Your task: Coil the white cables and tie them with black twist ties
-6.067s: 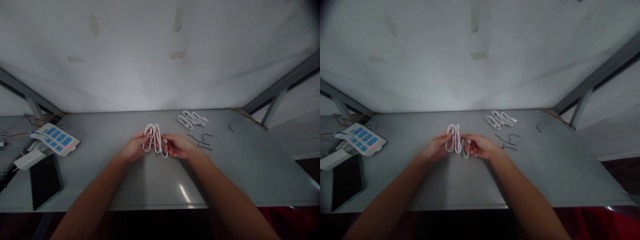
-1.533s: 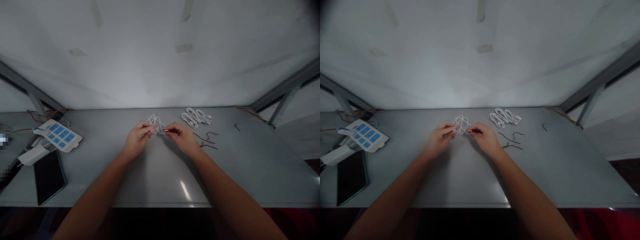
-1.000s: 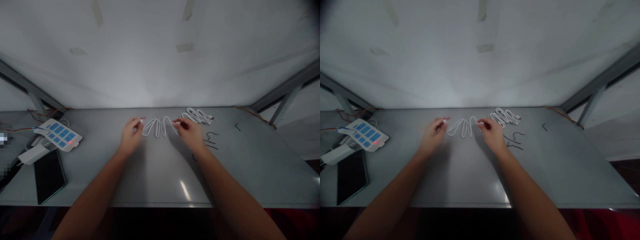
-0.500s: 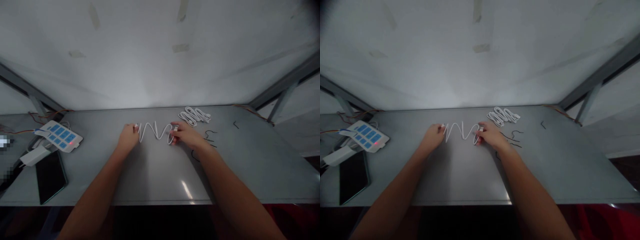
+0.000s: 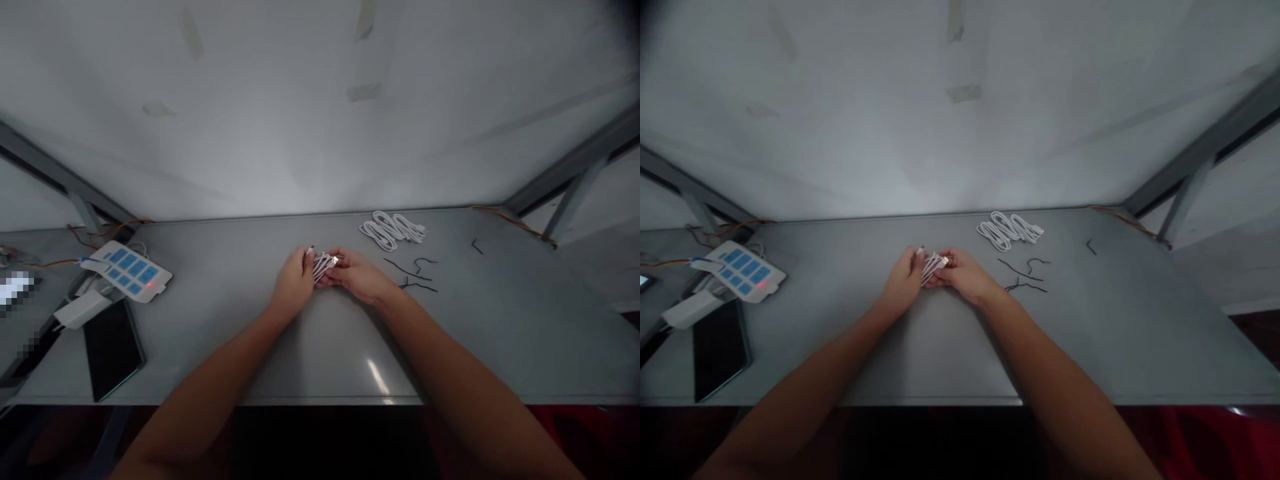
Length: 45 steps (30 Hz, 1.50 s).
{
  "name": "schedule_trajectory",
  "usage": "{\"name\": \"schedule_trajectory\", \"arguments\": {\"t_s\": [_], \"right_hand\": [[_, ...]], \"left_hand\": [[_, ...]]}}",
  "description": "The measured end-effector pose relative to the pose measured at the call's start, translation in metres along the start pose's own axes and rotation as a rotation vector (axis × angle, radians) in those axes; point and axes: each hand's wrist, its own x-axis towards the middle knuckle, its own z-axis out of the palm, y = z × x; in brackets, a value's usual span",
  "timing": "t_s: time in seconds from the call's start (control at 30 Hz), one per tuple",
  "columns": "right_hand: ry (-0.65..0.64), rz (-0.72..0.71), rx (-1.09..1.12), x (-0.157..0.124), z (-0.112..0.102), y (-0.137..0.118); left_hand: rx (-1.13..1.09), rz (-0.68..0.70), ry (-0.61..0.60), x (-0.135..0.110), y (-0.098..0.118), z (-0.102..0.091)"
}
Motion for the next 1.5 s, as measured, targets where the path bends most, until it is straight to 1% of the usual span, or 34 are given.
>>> {"name": "schedule_trajectory", "arguments": {"t_s": [0.07, 0.13, 0.2, 0.3, 0.37, 0.5, 0.6, 0.7, 0.8, 0.87, 0.93, 0.97, 1.0, 1.07, 1.1, 1.13, 1.17, 1.2, 1.27, 1.33, 1.37, 1.4, 1.43, 1.5], "right_hand": [[-0.021, -0.018, 0.052, 0.000, 0.002, -0.003], [-0.033, -0.033, 0.072, 0.000, 0.005, -0.004], [-0.012, -0.054, 0.062, 0.001, 0.007, -0.004], [0.064, -0.074, 0.030, 0.003, 0.008, 0.001], [0.084, -0.054, 0.012, 0.004, 0.009, 0.004], [0.049, 0.010, -0.031, 0.001, 0.013, 0.006], [0.031, 0.000, -0.047, 0.001, 0.015, 0.005], [0.058, -0.052, -0.006, 0.002, 0.014, 0.005], [0.147, -0.086, 0.041, 0.004, 0.013, 0.006], [0.193, -0.101, 0.034, 0.005, 0.014, 0.005], [0.174, -0.105, -0.042, 0.003, 0.016, 0.001], [0.141, -0.107, -0.141, 0.001, 0.015, -0.004], [0.114, -0.123, -0.294, -0.002, 0.012, -0.010], [0.116, -0.200, -0.718, -0.011, -0.002, -0.028], [0.174, -0.263, -0.954, -0.017, -0.014, -0.040], [0.251, -0.309, -1.142, -0.025, -0.029, -0.051], [0.333, -0.322, -1.260, -0.032, -0.046, -0.063], [0.438, -0.297, -1.340, -0.041, -0.066, -0.073], [0.670, -0.201, -1.496, -0.056, -0.105, -0.087], [0.773, -0.103, -1.527, -0.067, -0.139, -0.091], [0.807, 0.008, -1.530, -0.070, -0.153, -0.089], [0.789, 0.078, -1.503, -0.072, -0.164, -0.086], [0.753, 0.106, -1.460, -0.072, -0.174, -0.081], [0.695, 0.096, -1.387, -0.071, -0.188, -0.072]], "left_hand": [[-0.056, 0.030, 0.021, 0.001, 0.000, -0.002], [-0.107, 0.071, 0.011, 0.002, -0.001, -0.002], [-0.123, 0.122, -0.002, 0.003, -0.001, -0.001], [-0.037, 0.209, -0.023, 0.003, -0.002, 0.000], [0.019, 0.242, -0.033, 0.003, -0.001, 0.001], [-0.039, 0.238, 0.015, 0.003, 0.001, -0.002], [-0.095, 0.226, 0.039, 0.004, 0.003, -0.004], [-0.152, 0.234, 0.041, 0.005, 0.005, -0.005], [-0.182, 0.259, 0.055, 0.005, 0.006, -0.005], [-0.205, 0.226, 0.040, 0.005, 0.006, -0.004], [-0.242, 0.121, -0.037, 0.005, 0.006, -0.004], [-0.261, 0.055, -0.092, 0.005, 0.005, -0.005], [-0.279, -0.009, -0.140, 0.005, 0.005, -0.005], [-0.316, -0.111, -0.179, 0.005, 0.003, -0.007], [-0.344, -0.151, -0.172, 0.006, 0.001, -0.008], [-0.383, -0.188, -0.160, 0.006, 0.000, -0.008], [-0.427, -0.221, -0.145, 0.007, -0.002, -0.008], [-0.470, -0.249, -0.137, 0.007, -0.004, -0.008], [-0.557, -0.286, -0.146, 0.007, -0.006, -0.008], [-0.652, -0.302, -0.163, 0.007, -0.008, -0.008], [-0.695, -0.307, -0.171, 0.007, -0.008, -0.008], [-0.731, -0.314, -0.181, 0.007, -0.008, -0.009], [-0.751, -0.320, -0.192, 0.006, -0.008, -0.010], [-0.751, -0.327, -0.215, 0.006, -0.008, -0.013]]}}
